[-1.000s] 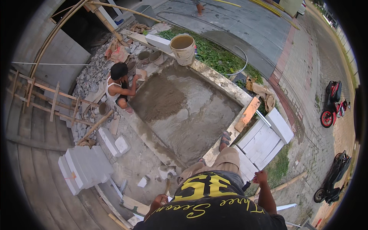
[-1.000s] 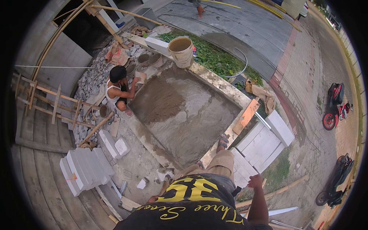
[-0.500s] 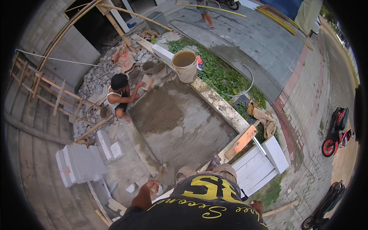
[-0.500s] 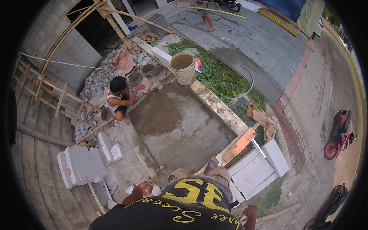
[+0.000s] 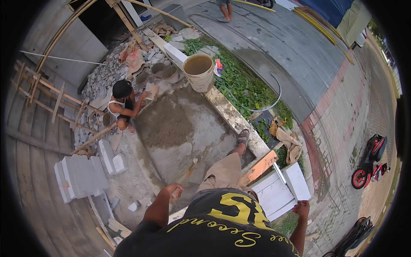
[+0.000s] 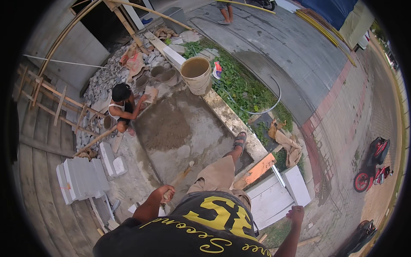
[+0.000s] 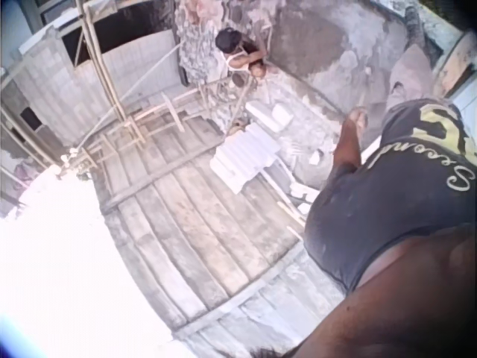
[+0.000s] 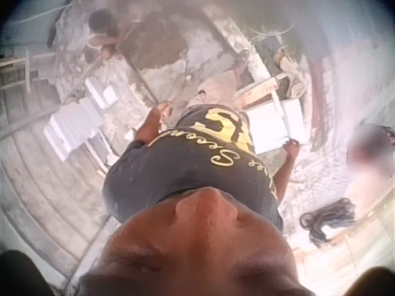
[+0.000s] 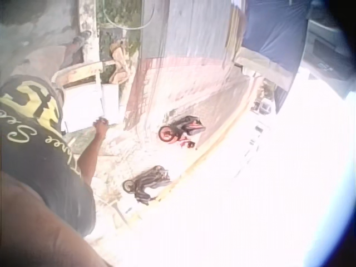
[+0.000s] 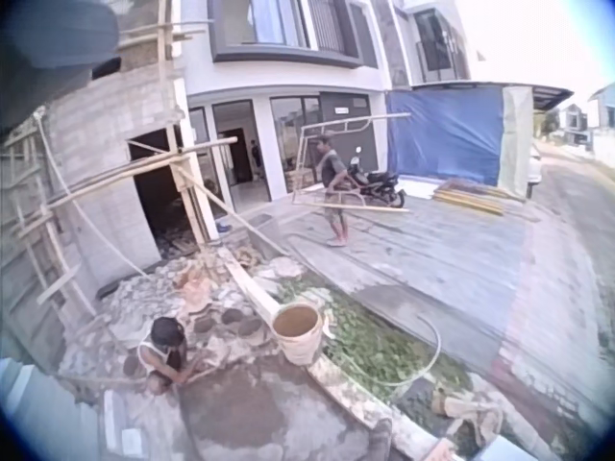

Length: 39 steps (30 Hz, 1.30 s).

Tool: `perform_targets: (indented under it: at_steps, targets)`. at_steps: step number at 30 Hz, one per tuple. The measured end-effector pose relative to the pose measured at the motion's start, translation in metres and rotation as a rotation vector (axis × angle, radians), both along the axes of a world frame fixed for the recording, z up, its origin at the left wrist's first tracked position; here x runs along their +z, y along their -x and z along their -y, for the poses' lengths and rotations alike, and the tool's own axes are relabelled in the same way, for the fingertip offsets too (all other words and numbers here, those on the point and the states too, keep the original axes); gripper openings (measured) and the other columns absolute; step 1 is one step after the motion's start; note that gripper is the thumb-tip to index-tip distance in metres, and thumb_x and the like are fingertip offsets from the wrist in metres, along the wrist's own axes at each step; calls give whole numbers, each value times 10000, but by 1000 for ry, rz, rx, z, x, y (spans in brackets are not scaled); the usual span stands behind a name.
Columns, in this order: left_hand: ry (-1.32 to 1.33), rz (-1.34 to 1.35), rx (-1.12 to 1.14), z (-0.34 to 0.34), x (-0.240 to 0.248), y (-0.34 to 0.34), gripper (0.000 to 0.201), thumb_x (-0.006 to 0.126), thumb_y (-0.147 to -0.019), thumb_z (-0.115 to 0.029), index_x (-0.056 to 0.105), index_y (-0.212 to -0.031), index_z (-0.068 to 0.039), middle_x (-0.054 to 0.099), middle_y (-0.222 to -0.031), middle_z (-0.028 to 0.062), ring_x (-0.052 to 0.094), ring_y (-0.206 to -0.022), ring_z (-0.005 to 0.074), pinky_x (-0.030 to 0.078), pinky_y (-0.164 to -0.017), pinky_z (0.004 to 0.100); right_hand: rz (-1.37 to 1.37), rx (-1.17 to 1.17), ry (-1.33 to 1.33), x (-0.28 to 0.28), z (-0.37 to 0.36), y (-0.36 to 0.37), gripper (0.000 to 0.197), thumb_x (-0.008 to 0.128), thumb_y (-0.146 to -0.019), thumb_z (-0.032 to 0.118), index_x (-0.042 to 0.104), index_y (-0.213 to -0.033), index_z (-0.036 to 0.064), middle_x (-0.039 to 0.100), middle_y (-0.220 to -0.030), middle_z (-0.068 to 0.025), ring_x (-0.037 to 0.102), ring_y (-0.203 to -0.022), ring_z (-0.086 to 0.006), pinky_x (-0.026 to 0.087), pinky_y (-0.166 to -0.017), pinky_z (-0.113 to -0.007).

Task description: The person mixes wet concrete in a shallow pit using a hoe.

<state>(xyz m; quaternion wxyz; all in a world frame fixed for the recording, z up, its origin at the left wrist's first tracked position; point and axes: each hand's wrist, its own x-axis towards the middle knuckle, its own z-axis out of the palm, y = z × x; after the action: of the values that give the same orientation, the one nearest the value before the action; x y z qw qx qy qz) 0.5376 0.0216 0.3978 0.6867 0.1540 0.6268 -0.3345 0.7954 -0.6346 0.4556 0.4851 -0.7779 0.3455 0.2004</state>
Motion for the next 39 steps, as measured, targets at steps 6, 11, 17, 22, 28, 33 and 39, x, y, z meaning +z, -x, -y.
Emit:
perform_targets:
  at_steps: [6,11,17,22,28,33,39]
  targets:
    - [60,28,-133,-6,-47,-105,248,626,-817,-125,462,-631,-135,451,-536,-40,411,-414,67,374,-398,214,22,336,-98,44,-70,-143,188,607,-888,140,507,-1006,34,608,-743,-125,627,-543,-200,530,-470,-312]
    - [143,19,-148,-11,-88,-191,274,644,-817,-129,462,-612,-137,449,-499,-38,437,-407,92,376,-402,223,203,382,-35,76,-117,-320,93,547,-925,124,501,-981,66,606,-708,-95,614,-507,-195,515,-456,-316]
    - [1,-33,150,8,-50,-271,276,650,-809,-111,462,-608,-137,479,-506,-25,455,-407,94,383,-393,228,74,485,25,46,-163,-507,130,565,-904,145,484,-984,82,609,-673,-114,621,-502,-231,539,-446,-370]
    - [73,-34,524,21,-16,-275,271,638,-804,-98,452,-612,-140,473,-509,-35,455,-410,75,381,-385,220,-90,593,-19,-23,-228,-570,159,574,-904,156,477,-1019,106,611,-668,-131,635,-523,-266,540,-442,-408]
    - [-42,45,816,94,5,-311,232,624,-778,-100,449,-629,-136,451,-544,-51,440,-420,63,373,-388,205,-547,927,-10,-71,-344,-603,142,594,-876,162,573,-1006,111,655,-716,-139,655,-576,-297,539,-497,-429]
    - [-218,82,970,143,5,-347,129,600,-760,-107,513,-664,-104,468,-536,-31,443,-404,81,391,-379,213,-464,1214,30,-68,-463,-644,152,584,-887,177,549,-994,75,650,-763,-148,658,-591,-279,552,-500,-414]
    - [-202,64,1097,126,16,-383,142,603,-746,-74,482,-676,-101,466,-520,-31,437,-385,83,405,-381,213,-288,1351,116,-39,-580,-708,195,581,-902,192,497,-1016,58,626,-765,-138,639,-560,-261,571,-502,-400]
